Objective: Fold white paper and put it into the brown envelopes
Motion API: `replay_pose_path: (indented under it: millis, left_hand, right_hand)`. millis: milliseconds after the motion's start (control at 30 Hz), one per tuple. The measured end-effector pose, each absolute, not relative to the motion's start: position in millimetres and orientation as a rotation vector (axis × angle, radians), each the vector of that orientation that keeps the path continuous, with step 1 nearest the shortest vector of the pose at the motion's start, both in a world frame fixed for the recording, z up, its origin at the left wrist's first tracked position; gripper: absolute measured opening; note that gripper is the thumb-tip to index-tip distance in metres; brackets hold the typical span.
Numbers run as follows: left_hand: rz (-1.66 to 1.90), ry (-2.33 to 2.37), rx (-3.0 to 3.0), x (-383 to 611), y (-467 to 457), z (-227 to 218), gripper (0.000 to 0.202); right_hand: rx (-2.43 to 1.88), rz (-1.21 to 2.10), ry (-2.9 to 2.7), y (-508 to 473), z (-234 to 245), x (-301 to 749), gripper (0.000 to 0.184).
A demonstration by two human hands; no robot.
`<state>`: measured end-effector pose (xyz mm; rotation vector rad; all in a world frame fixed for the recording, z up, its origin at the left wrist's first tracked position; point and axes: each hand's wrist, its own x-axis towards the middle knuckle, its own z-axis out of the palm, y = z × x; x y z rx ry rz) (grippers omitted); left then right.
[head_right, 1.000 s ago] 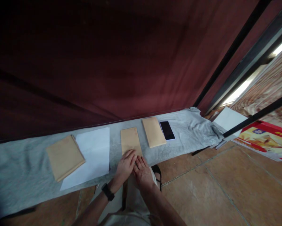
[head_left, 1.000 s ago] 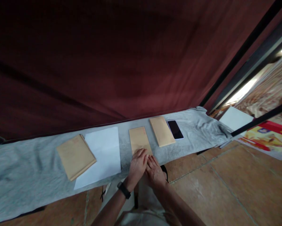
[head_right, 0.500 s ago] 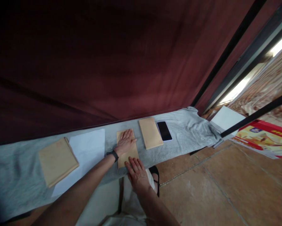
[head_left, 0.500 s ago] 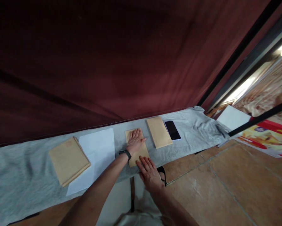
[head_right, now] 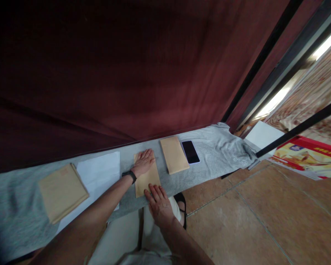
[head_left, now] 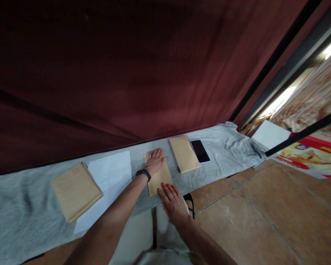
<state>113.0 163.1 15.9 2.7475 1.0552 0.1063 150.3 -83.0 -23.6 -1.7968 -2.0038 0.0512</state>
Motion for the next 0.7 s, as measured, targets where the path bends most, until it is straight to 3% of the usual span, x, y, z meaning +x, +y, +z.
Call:
replay_pose_path:
  millis: [200, 400, 700]
  left_hand:
    - [0.396, 0.900, 2.697, 71, 92, 16, 0.058]
    - [0.382, 0.851, 2.789, -15, -2, -14, 0.063]
    - [0.390, 1.103, 2.814, -33, -17, -14, 0.059]
  right_hand:
    - [-1.764, 0.067, -1.969, -83, -24, 150, 0.063]
    - [-1.755, 0.098, -1.968, -83, -19, 151, 0.062]
    - [-1.785, 0.041, -1.845, -89, -21, 153, 0.053]
